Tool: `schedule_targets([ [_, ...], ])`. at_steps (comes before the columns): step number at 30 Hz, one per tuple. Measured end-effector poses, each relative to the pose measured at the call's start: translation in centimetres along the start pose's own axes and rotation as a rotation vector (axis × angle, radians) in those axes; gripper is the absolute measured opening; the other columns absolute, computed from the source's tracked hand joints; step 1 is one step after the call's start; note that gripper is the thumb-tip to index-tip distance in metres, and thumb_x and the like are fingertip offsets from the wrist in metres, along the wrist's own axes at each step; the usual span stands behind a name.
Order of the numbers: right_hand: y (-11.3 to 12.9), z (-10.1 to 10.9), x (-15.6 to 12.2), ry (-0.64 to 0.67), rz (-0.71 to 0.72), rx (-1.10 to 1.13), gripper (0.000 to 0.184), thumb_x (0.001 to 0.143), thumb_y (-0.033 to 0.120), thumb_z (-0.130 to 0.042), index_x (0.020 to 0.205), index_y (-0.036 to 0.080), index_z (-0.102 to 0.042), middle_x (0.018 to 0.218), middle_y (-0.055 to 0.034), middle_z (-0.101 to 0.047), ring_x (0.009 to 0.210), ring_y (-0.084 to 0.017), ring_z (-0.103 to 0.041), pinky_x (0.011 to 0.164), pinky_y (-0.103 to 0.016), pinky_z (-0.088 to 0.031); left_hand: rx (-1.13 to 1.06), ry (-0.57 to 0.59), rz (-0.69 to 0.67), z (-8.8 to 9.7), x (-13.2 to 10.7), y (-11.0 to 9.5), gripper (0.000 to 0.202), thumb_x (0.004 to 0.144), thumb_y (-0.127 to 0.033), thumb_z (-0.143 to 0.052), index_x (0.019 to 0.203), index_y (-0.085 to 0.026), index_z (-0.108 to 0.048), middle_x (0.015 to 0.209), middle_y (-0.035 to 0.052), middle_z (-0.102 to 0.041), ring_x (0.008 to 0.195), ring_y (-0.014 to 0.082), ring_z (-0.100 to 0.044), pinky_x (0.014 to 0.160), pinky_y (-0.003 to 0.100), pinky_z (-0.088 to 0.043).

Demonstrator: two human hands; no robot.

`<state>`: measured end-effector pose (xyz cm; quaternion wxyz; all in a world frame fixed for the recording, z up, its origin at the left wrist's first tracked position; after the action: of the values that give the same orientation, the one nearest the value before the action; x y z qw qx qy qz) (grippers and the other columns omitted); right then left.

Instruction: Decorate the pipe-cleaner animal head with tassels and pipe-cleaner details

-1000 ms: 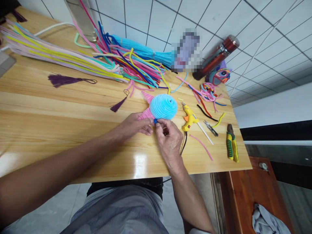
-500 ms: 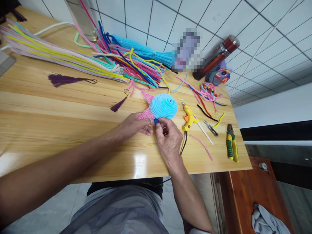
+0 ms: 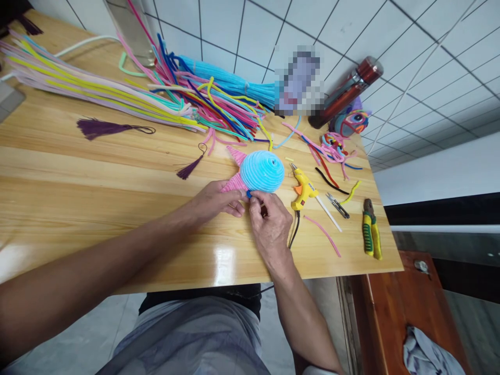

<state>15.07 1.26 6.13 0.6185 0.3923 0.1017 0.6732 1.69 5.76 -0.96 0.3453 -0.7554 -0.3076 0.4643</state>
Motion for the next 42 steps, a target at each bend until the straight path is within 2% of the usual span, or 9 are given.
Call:
schedule_targets([
  [14,0.8,0.1,-0.3,-0.050,0.124,-0.075,0.015,0.100,0.026,-0.064,0.103,0.023,-0.079,0.089,-0.0028,-0.078,0.067,-0.016,-0.067,0.067,-0.031,-0.057,0.017,0.010,0.002,-0.1,0.0,-0.1,0.005,0.088,-0.011,-0.069,0.090,-0.012,-0.074,0.071,0.0023,-0.072,0.062,0.0135,-0.069,0.064,0.026,-0.062],
  [22,0.7,0.7,-0.5,-0.098,0.150,-0.053,0.019,0.102,0.027,-0.063,0.105,0.024,-0.082,0.093,-0.0050,-0.070,0.086,-0.021,-0.068,0.076,-0.037,-0.057,0.020,0.016,-0.009,-0.2,0.1,0.0,0.009,0.092,-0.011,-0.066,0.088,-0.013,-0.074,0.077,0.0027,-0.075,0.060,0.0118,-0.069,0.062,0.024,-0.062],
  [28,0.2,1.1,-0.3,-0.113,0.108,0.055,0.020,0.102,0.027,-0.061,0.105,0.026,-0.081,0.092,-0.0037,-0.068,0.088,-0.022,-0.066,0.079,-0.038,-0.055,0.019,0.015,0.001,-0.1,0.3,0.2,0.007,0.091,-0.013,-0.069,0.092,-0.012,-0.076,0.084,0.0053,-0.079,0.061,0.0120,-0.069,0.064,0.025,-0.063],
  [32,-0.8,1.2,-0.4,-0.127,0.007,0.195,0.016,0.101,0.032,-0.064,0.104,0.027,-0.079,0.092,-0.0017,-0.069,0.086,-0.021,-0.065,0.081,-0.038,-0.053,0.017,0.010,0.008,-0.1,0.2,0.2,0.007,0.090,-0.012,-0.069,0.093,-0.012,-0.075,0.084,0.0054,-0.079,0.061,0.0122,-0.070,0.063,0.026,-0.063],
  [35,-1.8,2.3,-0.7,-0.287,-0.092,0.403,0.011,0.097,0.036,-0.070,0.101,0.027,-0.075,0.089,0.0002,-0.066,0.080,-0.019,-0.061,0.079,-0.036,-0.051,0.007,0.010,0.001,0.0,0.2,0.1,0.007,0.091,-0.013,-0.069,0.094,-0.012,-0.075,0.089,0.0063,-0.080,0.060,0.0121,-0.069,0.061,0.026,-0.063],
  [38,-1.9,3.8,-0.8,-0.427,-0.115,0.621,0.012,0.093,0.039,-0.072,0.094,0.027,-0.072,0.084,0.0013,-0.063,0.075,-0.017,-0.059,0.077,-0.034,-0.049,0.008,0.018,-0.001,0.0,0.3,0.2,0.006,0.091,-0.014,-0.069,0.095,-0.013,-0.074,0.093,0.0076,-0.081,0.061,0.0123,-0.069,0.062,0.027,-0.063],
  [40,-1.6,4.5,-0.5,-0.419,-0.130,0.741,0.016,0.093,0.041,-0.072,0.089,0.026,-0.073,0.086,0.0003,-0.064,0.075,-0.017,-0.059,0.076,-0.033,-0.049,0.014,0.024,-0.005,0.0,0.4,0.2,0.008,0.090,-0.016,-0.071,0.096,-0.013,-0.074,0.095,0.0082,-0.081,0.063,0.0128,-0.070,0.062,0.028,-0.064],
  [42,-1.5,4.7,-0.1,-0.347,-0.188,0.849,0.020,0.094,0.044,-0.072,0.089,0.025,-0.076,0.087,-0.0013,-0.066,0.076,-0.017,-0.060,0.074,-0.032,-0.050,0.026,0.033,-0.020,0.1,0.4,0.2,0.012,0.088,-0.018,-0.073,0.099,-0.014,-0.074,0.095,0.0081,-0.081,0.064,0.0134,-0.070,0.063,0.028,-0.064],
])
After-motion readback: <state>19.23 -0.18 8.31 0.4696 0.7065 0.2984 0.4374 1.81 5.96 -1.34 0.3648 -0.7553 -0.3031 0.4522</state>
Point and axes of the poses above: each hand's wrist, its own x-axis towards the middle knuckle, its own z-axis out of the back of the hand, y = z × x, the point moved 9 cm from there along x, towards the middle knuckle
